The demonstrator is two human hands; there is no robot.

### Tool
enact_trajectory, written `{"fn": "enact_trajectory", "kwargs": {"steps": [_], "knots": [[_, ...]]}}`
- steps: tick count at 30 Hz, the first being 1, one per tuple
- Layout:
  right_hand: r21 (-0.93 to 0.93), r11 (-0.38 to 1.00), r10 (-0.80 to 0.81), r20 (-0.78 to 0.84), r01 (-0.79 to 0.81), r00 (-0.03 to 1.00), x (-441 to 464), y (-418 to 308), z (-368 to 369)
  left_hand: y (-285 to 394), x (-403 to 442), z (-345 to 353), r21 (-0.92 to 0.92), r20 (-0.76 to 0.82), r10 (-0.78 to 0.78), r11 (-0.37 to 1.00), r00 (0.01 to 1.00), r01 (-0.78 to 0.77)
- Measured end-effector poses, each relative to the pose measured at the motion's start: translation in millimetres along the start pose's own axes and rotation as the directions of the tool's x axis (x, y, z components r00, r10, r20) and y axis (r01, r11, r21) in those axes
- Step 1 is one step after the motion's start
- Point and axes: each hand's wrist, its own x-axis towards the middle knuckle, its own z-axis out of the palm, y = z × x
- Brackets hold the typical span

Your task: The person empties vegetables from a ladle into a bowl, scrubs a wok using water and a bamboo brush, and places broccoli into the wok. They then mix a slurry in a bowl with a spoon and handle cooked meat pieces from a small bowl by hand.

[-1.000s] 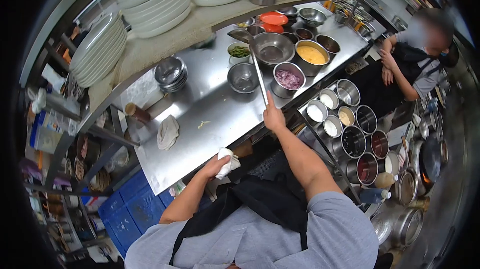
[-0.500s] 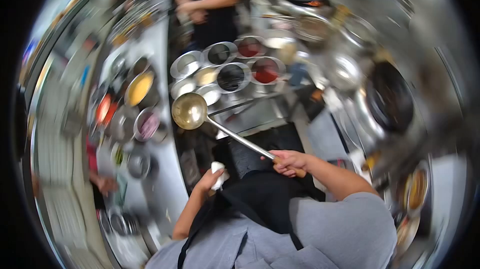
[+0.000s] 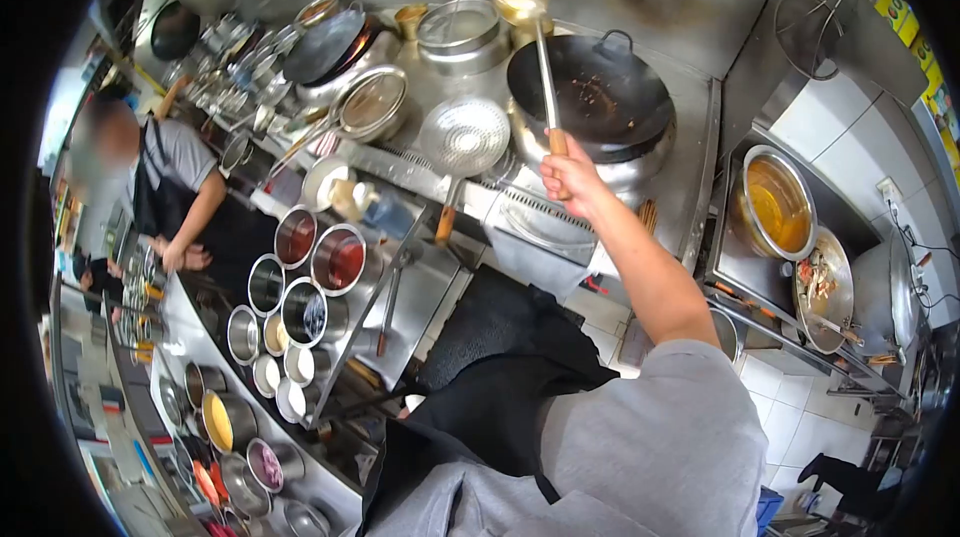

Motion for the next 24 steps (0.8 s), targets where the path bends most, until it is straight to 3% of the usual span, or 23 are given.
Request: {"fn": "enact_trajectory", "kwargs": {"steps": [1,2,4,5,6,7,8,9,10,12,13,14,15,16,17,18,19,20,22,24], "knots": [[-0.081,0.994,-0.08,-0.127,0.07,0.989,26.0,-5.7,-8.6,32.7,4.4,-7.0,-0.108,-0.052,-0.071,0.992,0.996,0.065],[-0.083,0.993,-0.093,-0.128,0.083,0.987,52.0,-16.4,-27.0,88.1,-0.1,-6.0,-0.27,-0.115,-0.079,0.962,0.99,0.046],[-0.22,0.975,-0.103,-0.265,0.044,0.959,110.1,-43.2,-60.3,139.2,15.4,-14.1,-0.265,-0.168,0.001,0.963,0.986,-0.046],[-0.33,0.944,-0.1,-0.282,0.001,0.954,138.0,-58.4,-74.5,126.7,40.7,-16.3,-0.323,-0.173,0.026,0.943,0.985,-0.081],[-0.329,0.944,-0.106,-0.271,0.011,0.957,166.7,-72.2,-80.5,149.4,51.0,-12.3,-0.321,-0.185,0.032,0.943,0.982,-0.092],[-0.68,0.729,-0.212,-0.333,-0.078,0.919,194.7,-84.1,-85.8,172.4,53.6,-4.7,-0.267,-0.178,-0.023,0.963,0.984,-0.026],[-0.898,0.39,-0.335,-0.344,-0.203,0.877,220.4,-97.5,-91.8,194.1,58.5,1.0,-0.212,-0.172,-0.081,0.976,0.982,0.043],[-0.947,0.023,-0.322,-0.31,-0.32,0.894,254.6,-110.6,-105.9,174.2,79.9,6.5,-0.102,-0.16,0.023,0.994,0.987,-0.04],[-0.95,0.022,-0.327,-0.3,-0.31,0.896,292.4,-113.4,-131.3,174.9,94.4,16.4,-0.151,-0.119,0.014,0.988,0.993,-0.032],[-0.897,-0.362,-0.41,-0.091,-0.253,0.908,364.5,-120.5,-172.1,167.3,122.3,23.5,-0.15,-0.114,0.035,0.987,0.993,-0.052],[-0.936,-0.205,-0.031,-0.286,-0.286,0.958,361.3,-166.3,-134.8,160.1,134.1,25.5,-0.146,-0.096,0.043,0.988,0.994,-0.057],[-0.939,-0.209,-0.031,-0.272,-0.273,0.962,377.8,-174.0,-133.6,152.3,143.4,29.5,-0.145,-0.075,0.047,0.988,0.996,-0.058],[-0.849,0.399,0.046,-0.358,-0.346,0.933,391.8,-175.1,-139.9,145.0,147.7,34.3,-0.145,-0.047,0.044,0.988,0.998,-0.051],[-0.417,0.843,0.171,-0.391,-0.34,0.905,400.6,-171.6,-150.2,143.0,146.2,39.3,-0.144,-0.012,0.035,0.989,0.999,-0.036],[-0.359,0.876,0.208,-0.318,-0.321,0.925,404.7,-161.2,-161.0,140.3,143.9,42.6,-0.153,-0.013,0.024,0.988,1.0,-0.026],[-0.563,0.759,0.146,-0.341,-0.326,0.929,400.6,-147.4,-162.3,141.2,135.8,44.5,-0.118,-0.112,-0.011,0.993,0.994,-0.002],[-0.79,0.564,-0.038,-0.316,-0.241,0.948,374.5,-140.7,-151.1,140.0,125.8,48.1,-0.086,-0.209,-0.046,0.996,0.977,0.029],[-0.939,0.302,-0.206,-0.229,-0.161,0.951,342.2,-135.2,-136.0,127.8,109.9,52.3,-0.097,-0.208,-0.061,0.994,0.976,0.042],[-0.988,0.057,-0.314,-0.155,-0.144,0.937,318.4,-112.0,-145.2,121.1,82.9,54.2,-0.127,-0.253,-0.17,0.982,0.953,0.141],[-0.972,0.141,-0.251,-0.219,-0.189,0.943,280.4,-121.7,-129.4,121.7,54.6,62.2,-0.172,-0.273,-0.274,0.957,0.922,0.233]]}}
